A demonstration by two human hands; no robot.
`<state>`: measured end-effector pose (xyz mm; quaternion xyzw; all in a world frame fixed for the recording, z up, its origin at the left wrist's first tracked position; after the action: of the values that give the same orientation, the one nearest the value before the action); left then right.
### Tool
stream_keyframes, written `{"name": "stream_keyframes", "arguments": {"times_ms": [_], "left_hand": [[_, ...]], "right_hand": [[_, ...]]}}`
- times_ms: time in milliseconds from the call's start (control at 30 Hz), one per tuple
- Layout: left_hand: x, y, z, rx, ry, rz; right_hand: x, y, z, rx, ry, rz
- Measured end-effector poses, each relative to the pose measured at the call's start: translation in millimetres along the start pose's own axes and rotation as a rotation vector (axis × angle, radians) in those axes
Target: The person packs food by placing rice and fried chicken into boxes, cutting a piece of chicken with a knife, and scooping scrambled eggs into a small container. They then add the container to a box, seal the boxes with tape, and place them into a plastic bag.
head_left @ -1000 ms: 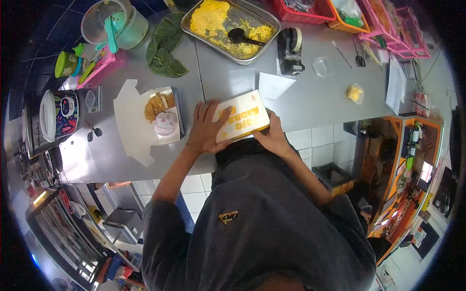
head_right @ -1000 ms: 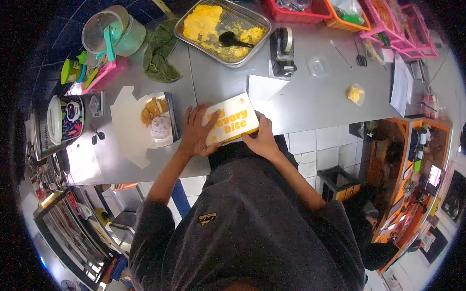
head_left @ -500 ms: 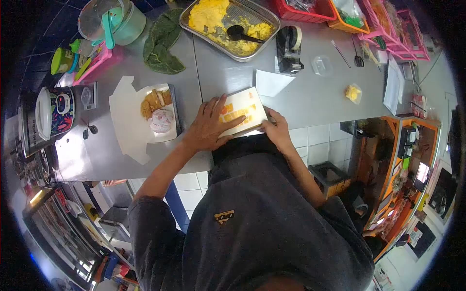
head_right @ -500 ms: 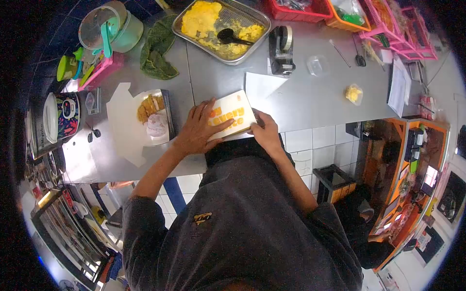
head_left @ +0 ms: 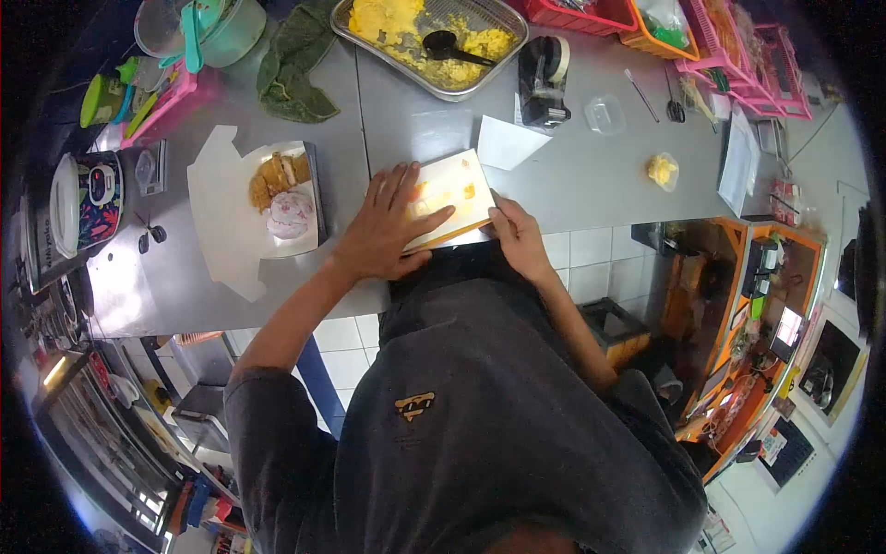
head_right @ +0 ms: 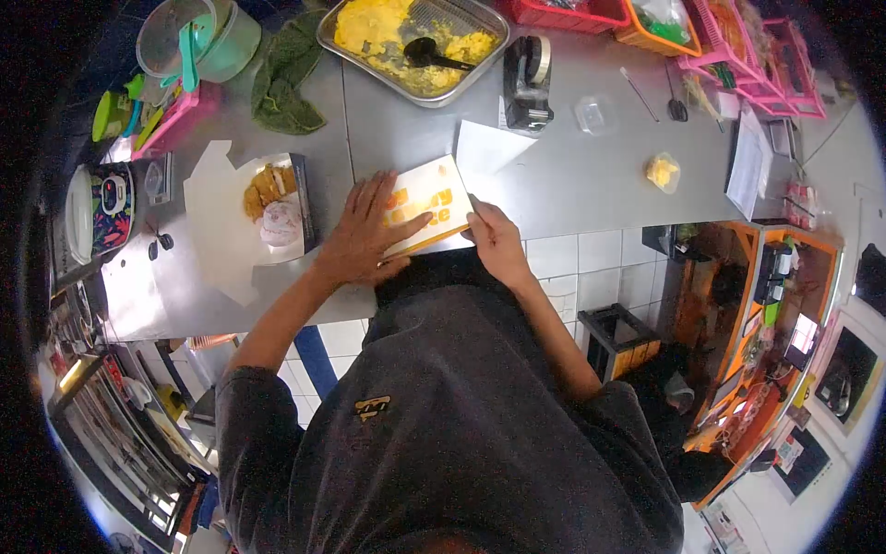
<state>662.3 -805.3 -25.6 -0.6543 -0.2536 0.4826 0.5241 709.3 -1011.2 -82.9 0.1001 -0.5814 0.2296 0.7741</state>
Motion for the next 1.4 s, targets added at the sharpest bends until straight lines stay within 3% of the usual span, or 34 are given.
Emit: {"name": "stream_keyframes", "arguments": {"times_ms": [133, 200, 233, 267, 300, 367, 400, 467, 567, 900, 1067, 1200, 1400], "left_hand": [[-2.1, 15.0, -2.6, 0.020, -0.090, -0.017], [-2.0, 17.3, -2.3, 0.034, -0.079, -0.035], [-3.2, 18.3, -1.8, 0.055, -0.080, -0.051], [-3.8, 17.7, -2.1, 0.053, -0.083, -0.049], [-4.9, 16.8, -1.9, 0.053, -0.074, -0.063], [-6.1, 14.0, -3.2, 0.051, -0.058, -0.082], [-6.4, 13.6, -3.4, 0.067, -0.062, -0.073], [-6.4, 13.7, -3.7, 0.079, -0.060, -0.068], [-6.1, 14.3, -2.7, 0.044, -0.067, -0.052], [-4.5, 14.1, -2.7, 0.059, -0.075, -0.067], [-6.5, 11.3, -7.6, 0.032, -0.084, -0.046], [-10.3, 11.7, -11.4, 0.052, -0.129, -0.065], [-11.4, 15.0, -13.0, 0.043, -0.212, -0.092]], "right_hand": [[7.6, -11.9, -5.9, 0.002, 0.011, 0.022], [5.6, -36.4, -20.2, 0.010, 0.125, 0.212], [15.3, -52.5, -32.2, -0.244, -0.054, 0.049], [12.7, -75.2, -41.8, -0.387, 0.020, -0.086], [24.4, -91.6, -53.6, -0.460, -0.136, -0.250], [49.3, -110.6, -80.3, -0.602, -0.036, -0.291], [48.0, -120.3, -94.0, -0.608, -0.039, -0.292], [34.5, -125.2, -121.7, -0.407, 0.139, -0.318], [29.6, -127.0, -134.7, -0.402, 0.147, -0.318], [12.6, -105.4, -110.5, -0.473, -0.032, -0.621], [4.4, -96.4, -106.9, -0.534, -0.135, -0.550], [-3.8, -103.8, -109.6, -0.559, -0.041, -0.325], [-4.2, -110.4, -115.9, -0.512, -0.033, -0.261]]}}
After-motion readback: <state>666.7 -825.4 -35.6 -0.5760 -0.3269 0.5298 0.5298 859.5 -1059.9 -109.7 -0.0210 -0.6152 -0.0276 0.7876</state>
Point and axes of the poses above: each hand's wrist, its own z-axis away from the middle knuckle, its own y-axis out of the palm, x = y × z, the point moved 6 cm from there along -z, towards the middle knuckle, and after that the axes turned 3 degrees about -y, right-handed, at the moved point
